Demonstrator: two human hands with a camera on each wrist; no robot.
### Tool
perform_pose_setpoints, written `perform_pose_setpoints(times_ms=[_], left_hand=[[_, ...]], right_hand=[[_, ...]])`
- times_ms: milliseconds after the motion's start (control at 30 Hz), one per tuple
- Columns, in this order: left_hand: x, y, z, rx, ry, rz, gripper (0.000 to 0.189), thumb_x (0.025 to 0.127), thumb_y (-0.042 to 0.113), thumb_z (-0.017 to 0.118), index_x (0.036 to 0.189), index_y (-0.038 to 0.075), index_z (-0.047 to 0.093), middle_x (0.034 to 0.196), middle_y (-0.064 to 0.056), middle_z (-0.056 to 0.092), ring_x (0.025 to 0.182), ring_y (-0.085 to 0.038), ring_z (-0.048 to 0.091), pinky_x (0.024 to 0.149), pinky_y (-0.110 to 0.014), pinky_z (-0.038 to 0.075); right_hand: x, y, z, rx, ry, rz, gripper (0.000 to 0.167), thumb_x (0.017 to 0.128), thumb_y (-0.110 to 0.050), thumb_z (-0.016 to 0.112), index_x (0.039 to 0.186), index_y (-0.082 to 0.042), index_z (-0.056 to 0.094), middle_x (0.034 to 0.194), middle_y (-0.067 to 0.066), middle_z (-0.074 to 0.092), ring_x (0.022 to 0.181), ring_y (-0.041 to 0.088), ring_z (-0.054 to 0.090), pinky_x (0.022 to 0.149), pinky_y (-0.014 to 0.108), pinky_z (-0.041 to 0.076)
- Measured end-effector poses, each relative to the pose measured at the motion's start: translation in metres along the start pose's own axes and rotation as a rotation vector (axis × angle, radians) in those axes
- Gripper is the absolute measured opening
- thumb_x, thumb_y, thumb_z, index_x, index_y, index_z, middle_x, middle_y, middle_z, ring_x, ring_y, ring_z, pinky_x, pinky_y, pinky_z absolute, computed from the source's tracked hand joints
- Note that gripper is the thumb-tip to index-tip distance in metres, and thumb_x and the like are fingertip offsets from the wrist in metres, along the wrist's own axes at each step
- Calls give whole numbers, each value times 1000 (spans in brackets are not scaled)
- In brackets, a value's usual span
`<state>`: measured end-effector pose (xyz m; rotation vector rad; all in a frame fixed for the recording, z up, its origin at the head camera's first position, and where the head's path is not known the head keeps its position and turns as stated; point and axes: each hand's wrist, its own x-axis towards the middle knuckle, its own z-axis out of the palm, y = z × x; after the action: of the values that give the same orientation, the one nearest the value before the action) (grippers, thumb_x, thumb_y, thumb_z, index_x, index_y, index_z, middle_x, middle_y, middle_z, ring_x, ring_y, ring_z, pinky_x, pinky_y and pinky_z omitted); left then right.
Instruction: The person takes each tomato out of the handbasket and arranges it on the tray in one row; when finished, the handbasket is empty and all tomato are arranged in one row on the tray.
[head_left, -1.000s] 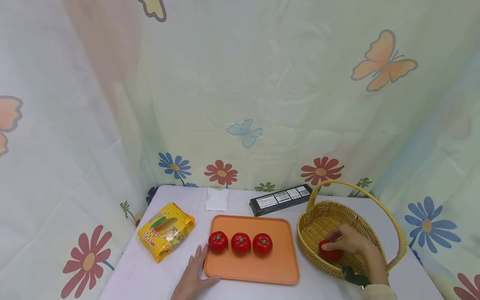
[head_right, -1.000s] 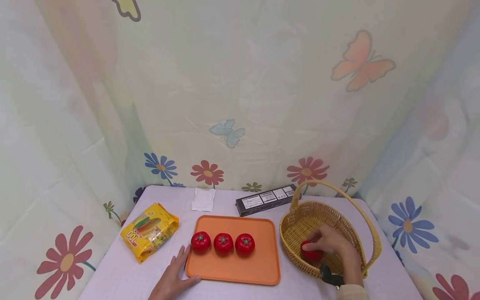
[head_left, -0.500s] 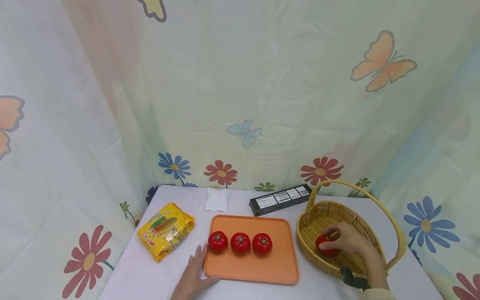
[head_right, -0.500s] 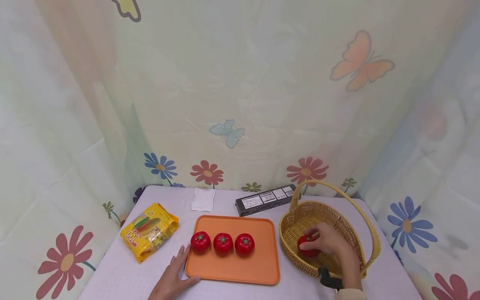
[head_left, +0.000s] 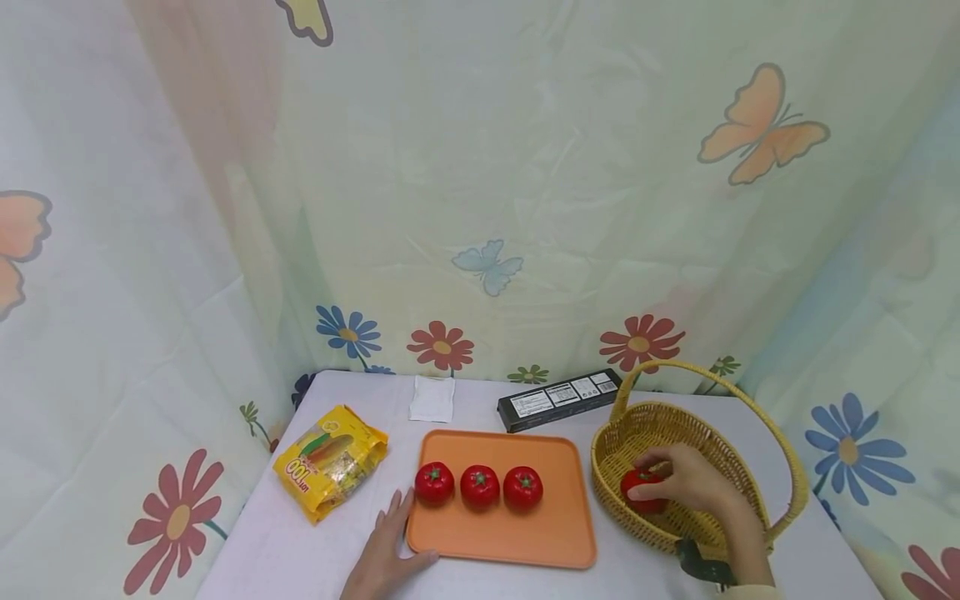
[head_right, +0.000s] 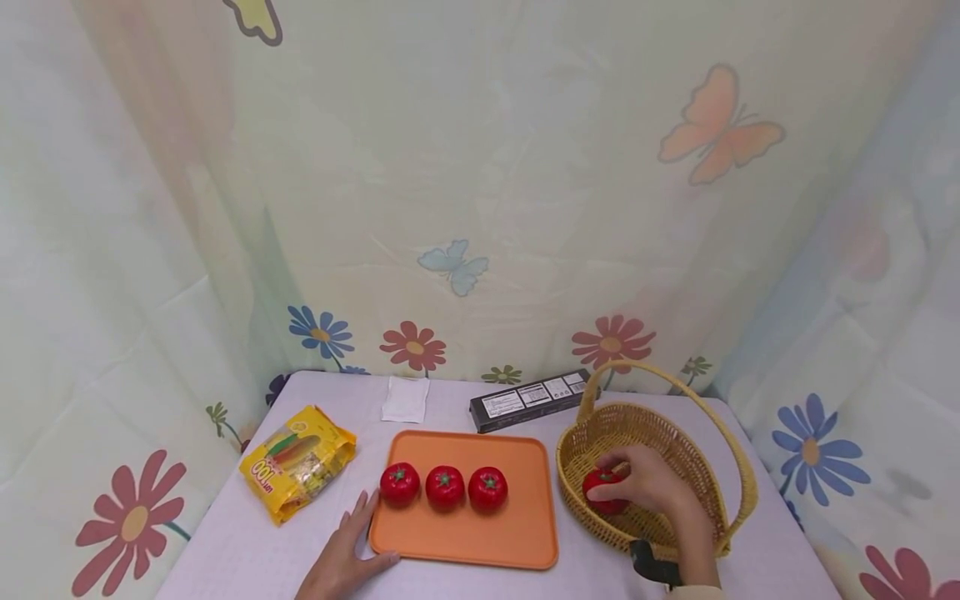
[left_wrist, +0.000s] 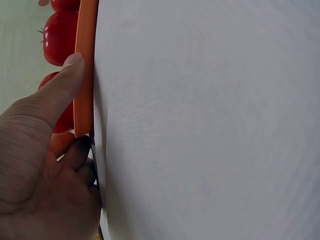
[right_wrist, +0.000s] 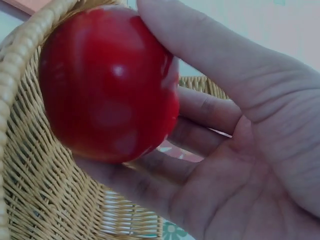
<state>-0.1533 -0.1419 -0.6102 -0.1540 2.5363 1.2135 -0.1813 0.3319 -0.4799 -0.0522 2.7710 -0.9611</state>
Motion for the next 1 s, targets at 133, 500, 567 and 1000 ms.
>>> perform_pose_setpoints(times_ms=[133, 500, 567, 1000], left_hand=[[0, -1, 0, -3, 2, -9, 112, 79, 42, 96, 170, 16, 36, 176, -23, 26, 157, -62, 17, 119, -85, 24], [1, -3, -1, -6, -6, 3, 112, 79, 45, 95, 169, 16, 36, 176, -23, 25, 156, -63, 16, 119, -85, 24], [1, -3, -1, -4, -4, 14, 112, 79, 45, 95, 169, 15, 36, 176, -23, 25, 156, -63, 16, 120, -84, 24], [1, -4, -1, 9, 7, 53, 110, 80, 44, 95, 169, 14, 38, 175, -25, 27, 155, -65, 19, 120, -83, 26]], right_hand=[[-2, -3, 0, -6, 2, -26, 55, 81, -32, 97, 120, 1, 77, 112, 11, 76, 102, 31, 71, 80, 42, 70], [-10, -8, -4, -6, 20, -104, 60, 82, -33, 97, 127, 0, 77, 112, 10, 78, 100, 25, 69, 78, 32, 64], [-11, -10, -4, 8, 25, -112, 61, 81, -35, 97, 129, -2, 77, 113, 10, 78, 101, 25, 68, 78, 29, 63], [-11, -30, 6, 141, 153, -259, 60, 85, -27, 95, 136, -5, 74, 128, 17, 73, 115, 35, 70, 93, 40, 68]])
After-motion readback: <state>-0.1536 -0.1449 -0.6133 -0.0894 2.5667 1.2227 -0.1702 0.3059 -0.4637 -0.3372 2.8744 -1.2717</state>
